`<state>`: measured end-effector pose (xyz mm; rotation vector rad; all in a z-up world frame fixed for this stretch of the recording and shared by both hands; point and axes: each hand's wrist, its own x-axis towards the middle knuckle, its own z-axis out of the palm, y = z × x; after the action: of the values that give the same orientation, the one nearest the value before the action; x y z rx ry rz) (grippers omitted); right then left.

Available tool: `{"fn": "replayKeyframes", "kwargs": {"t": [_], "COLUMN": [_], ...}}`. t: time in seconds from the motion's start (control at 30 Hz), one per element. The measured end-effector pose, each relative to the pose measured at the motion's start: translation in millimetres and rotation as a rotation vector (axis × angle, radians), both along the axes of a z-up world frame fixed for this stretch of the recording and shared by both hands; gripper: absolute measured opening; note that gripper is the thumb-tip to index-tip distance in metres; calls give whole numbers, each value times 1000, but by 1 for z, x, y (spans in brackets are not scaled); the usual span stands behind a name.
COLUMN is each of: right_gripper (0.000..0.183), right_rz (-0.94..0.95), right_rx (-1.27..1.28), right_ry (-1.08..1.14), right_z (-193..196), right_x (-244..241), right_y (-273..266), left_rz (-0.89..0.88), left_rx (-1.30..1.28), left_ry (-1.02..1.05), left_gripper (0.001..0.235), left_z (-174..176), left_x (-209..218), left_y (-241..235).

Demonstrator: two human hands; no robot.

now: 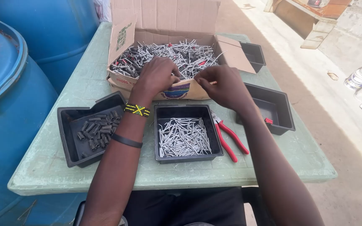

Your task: Assembling metal pins into plastic sleeves and cutting them to length using pliers

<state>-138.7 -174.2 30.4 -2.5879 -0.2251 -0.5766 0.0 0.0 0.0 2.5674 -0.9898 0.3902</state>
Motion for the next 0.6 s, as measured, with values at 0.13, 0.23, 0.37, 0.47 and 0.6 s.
{"fn": "replayKeyframes", "kwargs": {"t": [0.13, 0.23, 0.37, 0.47, 0.6], "right_gripper": [21, 20, 27, 28, 27], "right_rz": [21, 1, 78, 110, 228], "right_rx": [-28, -1, 125, 237, 547], "right_ry": [-112, -148, -126, -120, -106], "right_z": [-12, -9, -1, 1, -3], "right_x": [54, 62, 45, 39, 32], "right_y": [-7, -1, 10, 6, 4], "left_rz": [17, 30, -19, -131, -191], "left_rx": [-54, -92, -265, -354, -375], "left_ry": [-64, -64, -116, -161, -229], "left_gripper": [5, 5, 9, 13, 16], "left_z": [-4, -4, 8, 19, 24], "left_x": [7, 1, -12, -23, -52], "left_y": [-4, 1, 6, 6, 12]}}
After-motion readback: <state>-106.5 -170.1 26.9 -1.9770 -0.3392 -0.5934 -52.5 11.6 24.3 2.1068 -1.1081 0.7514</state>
